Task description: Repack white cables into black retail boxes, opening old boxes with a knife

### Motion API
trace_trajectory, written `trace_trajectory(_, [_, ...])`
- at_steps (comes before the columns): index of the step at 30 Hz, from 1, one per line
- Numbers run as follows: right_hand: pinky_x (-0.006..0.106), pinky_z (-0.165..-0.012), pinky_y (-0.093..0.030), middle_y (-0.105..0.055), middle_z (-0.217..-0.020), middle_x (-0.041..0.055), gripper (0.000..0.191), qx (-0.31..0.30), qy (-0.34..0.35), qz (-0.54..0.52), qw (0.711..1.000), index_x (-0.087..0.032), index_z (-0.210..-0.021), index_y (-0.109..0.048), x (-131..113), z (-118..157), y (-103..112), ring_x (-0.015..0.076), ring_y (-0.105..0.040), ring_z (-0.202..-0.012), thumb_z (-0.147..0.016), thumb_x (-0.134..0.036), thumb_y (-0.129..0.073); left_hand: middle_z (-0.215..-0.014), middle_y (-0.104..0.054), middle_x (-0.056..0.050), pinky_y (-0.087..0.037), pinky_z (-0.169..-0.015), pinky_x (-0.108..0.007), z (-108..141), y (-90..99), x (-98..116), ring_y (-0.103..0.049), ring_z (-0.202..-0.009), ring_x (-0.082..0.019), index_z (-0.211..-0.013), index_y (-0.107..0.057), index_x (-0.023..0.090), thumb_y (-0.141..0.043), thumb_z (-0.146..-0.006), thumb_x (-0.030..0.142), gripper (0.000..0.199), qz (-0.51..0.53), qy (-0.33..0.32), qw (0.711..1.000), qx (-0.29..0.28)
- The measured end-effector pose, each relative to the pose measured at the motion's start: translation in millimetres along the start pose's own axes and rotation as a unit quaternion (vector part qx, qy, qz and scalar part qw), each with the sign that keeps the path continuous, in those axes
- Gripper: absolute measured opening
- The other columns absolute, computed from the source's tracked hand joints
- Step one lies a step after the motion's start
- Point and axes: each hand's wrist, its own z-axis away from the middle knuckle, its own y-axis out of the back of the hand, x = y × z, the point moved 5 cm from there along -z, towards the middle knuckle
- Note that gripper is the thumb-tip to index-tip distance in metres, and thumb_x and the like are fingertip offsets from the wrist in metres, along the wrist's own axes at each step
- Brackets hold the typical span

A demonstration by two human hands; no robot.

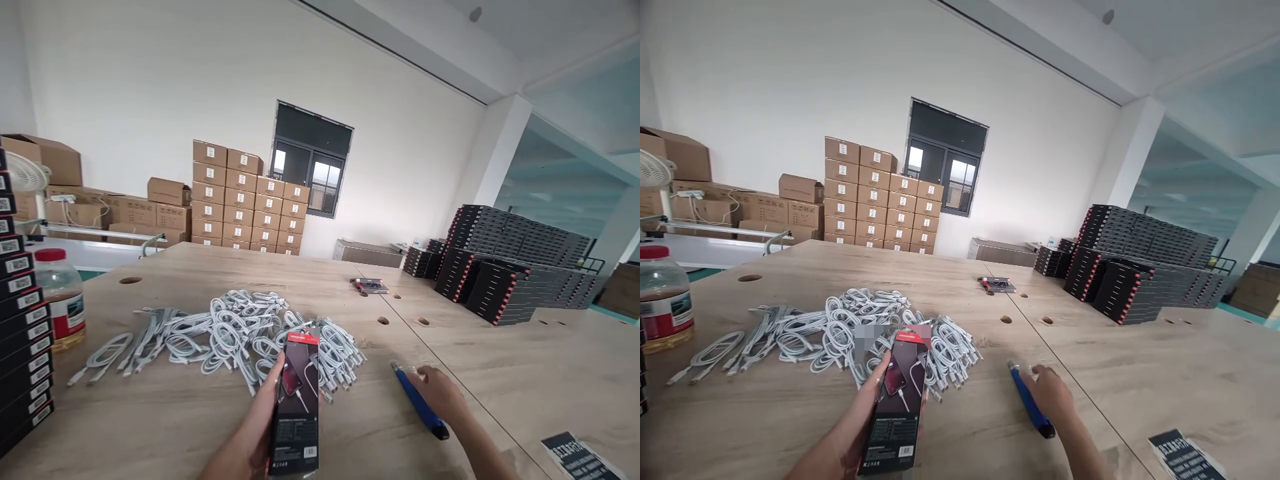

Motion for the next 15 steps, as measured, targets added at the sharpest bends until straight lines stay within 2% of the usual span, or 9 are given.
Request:
trace_trajectory(2, [0.036, -0.088, -0.051, -0.078, -0.112, 0.0159, 0.045, 0.022, -0.017, -0.021, 0.999, -0.015, -0.122, -0.072, 0.3, -19.4, 1.4, 0.0290, -0.073, -0.105, -0.093, -0.040, -0.049, -0.073, -0.073, -0.013, -0.058, -0.062, -0.034, -1.0, 0.7, 0.3, -0.069, -0.063, -0.024, -0.081, -0.073, 0.011, -0.058, -0.088, 0.073, 0.064, -0.001, -0.001, 1.000, 0.009])
trace_trajectory(4, [0.034, -0.088, -0.051, -0.078, -0.111, 0.0161, 0.044, 0.033, -0.032, -0.040, 0.998, -0.013, -0.124, -0.071, 0.1, -33.4, -2.9, 0.0272, -0.073, -0.105, -0.092, -0.031, -0.046, -0.071, -0.073, -0.011, -0.059, -0.062, -0.035, -1.1, -0.4, 1.2, -0.071, -0.064, -0.025, -0.080, -0.073, 0.012, -0.055, -0.090, 0.071, 0.062, 0.019, 0.005, 1.000, 0.011])
trace_trajectory(6, [0.034, -0.086, -0.051, -0.079, -0.107, 0.0147, 0.038, 0.036, -0.038, -0.054, 0.997, -0.014, -0.114, -0.075, 0.5, -38.8, -12.2, 0.0271, -0.073, -0.103, -0.089, -0.028, -0.049, -0.071, -0.074, -0.010, -0.059, -0.062, -0.038, -1.3, -0.7, 2.2, -0.073, -0.066, -0.028, -0.083, -0.073, 0.014, -0.054, -0.091, 0.070, 0.060, 0.037, 0.008, 0.999, 0.016])
trace_trajectory(9, [0.034, -0.085, -0.050, -0.079, -0.097, 0.0110, 0.022, 0.035, -0.028, -0.062, 0.997, -0.019, -0.089, -0.076, 3.3, -36.3, -27.1, 0.0281, -0.072, -0.099, -0.085, -0.027, -0.056, -0.077, -0.076, -0.013, -0.061, -0.063, -0.040, -3.2, 2.1, 1.6, -0.073, -0.066, -0.028, -0.088, -0.073, 0.014, -0.058, -0.089, 0.070, 0.059, 0.022, 0.003, 1.000, 0.023])
trace_trajectory(11, [0.033, -0.083, -0.049, -0.078, -0.094, 0.0093, 0.019, 0.043, -0.023, -0.065, 0.997, -0.020, -0.083, -0.073, 6.1, -34.0, -31.9, 0.0275, -0.071, -0.098, -0.085, -0.025, -0.055, -0.081, -0.076, -0.015, -0.062, -0.066, -0.041, -5.1, 4.4, -0.8, -0.072, -0.064, -0.027, -0.089, -0.073, 0.013, -0.059, -0.088, 0.072, 0.060, 0.004, 0.006, 1.000, 0.021])
trace_trajectory(15, [0.030, -0.083, -0.049, -0.077, -0.101, 0.0095, 0.030, 0.085, -0.030, -0.090, 0.992, -0.019, -0.101, -0.069, 9.8, -34.5, -28.8, 0.0239, -0.070, -0.099, -0.096, -0.026, -0.041, -0.083, -0.076, -0.016, -0.061, -0.069, -0.040, -6.8, 4.9, -4.2, -0.072, -0.066, -0.027, -0.090, -0.073, 0.011, -0.058, -0.088, 0.073, 0.064, 0.006, 0.024, 1.000, 0.016])
